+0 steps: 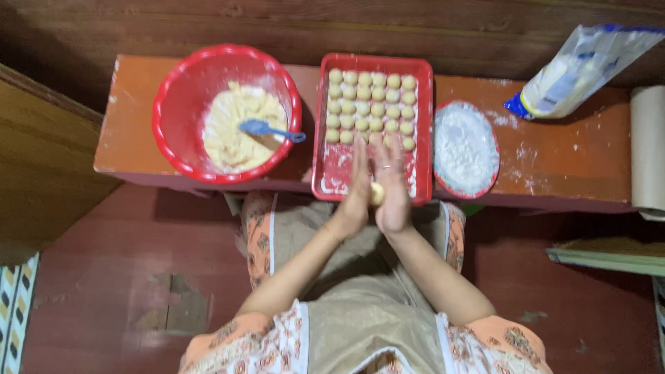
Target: A person is seen pinching off small pieces of dough from a red bowl, rolling them into uniform balls between their palms, and neatly arranging them in a red tray.
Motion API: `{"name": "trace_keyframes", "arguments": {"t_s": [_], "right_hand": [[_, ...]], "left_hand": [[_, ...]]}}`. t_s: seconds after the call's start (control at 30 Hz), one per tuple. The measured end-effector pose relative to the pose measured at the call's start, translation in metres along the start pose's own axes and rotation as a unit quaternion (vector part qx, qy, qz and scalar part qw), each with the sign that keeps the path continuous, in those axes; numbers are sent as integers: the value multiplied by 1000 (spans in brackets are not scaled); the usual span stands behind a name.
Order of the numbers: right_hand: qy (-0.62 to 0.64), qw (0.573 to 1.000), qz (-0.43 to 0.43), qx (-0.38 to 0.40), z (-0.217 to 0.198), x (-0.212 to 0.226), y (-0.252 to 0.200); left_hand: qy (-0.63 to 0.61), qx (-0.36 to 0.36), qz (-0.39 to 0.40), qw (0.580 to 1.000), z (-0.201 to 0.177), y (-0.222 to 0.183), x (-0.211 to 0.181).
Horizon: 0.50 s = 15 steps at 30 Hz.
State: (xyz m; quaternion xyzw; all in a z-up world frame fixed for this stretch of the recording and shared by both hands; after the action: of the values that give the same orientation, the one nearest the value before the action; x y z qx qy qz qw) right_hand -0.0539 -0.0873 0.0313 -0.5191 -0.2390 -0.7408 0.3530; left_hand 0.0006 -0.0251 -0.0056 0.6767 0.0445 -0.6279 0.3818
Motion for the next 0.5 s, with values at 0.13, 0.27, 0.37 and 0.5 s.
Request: {"name": "trace_keyframes", "arguments": {"t_s": [0.13, 0.27, 0.37, 0.5], "right_hand": [[-16, 995, -99, -8, 4, 17, 20], [-66, 998, -11, 3, 2, -25, -1], [-67, 998, -9, 14, 8, -25, -7], [-23, 996, -89, -7, -9, 2, 20]], "left_hand": [[-17, 38, -7, 999, 14, 6, -27], [-41, -24, 26, 999, -5, 16, -18], [-32, -44, 19, 998, -2, 7, -9], [-3, 5, -35, 999, 18, -8, -10]]}}
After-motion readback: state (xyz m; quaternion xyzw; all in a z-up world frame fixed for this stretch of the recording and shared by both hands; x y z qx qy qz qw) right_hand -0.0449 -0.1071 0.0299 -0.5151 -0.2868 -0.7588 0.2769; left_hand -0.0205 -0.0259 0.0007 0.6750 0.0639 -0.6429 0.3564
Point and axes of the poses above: each hand's wrist, its own y-axis towards the middle knuckle, its own z-axis out of the palm, x = y × z, the point moved 3 cm from there along y, towards the middle knuckle, and after that the axes turned 6 degrees about -y, right-handed, at the moved point
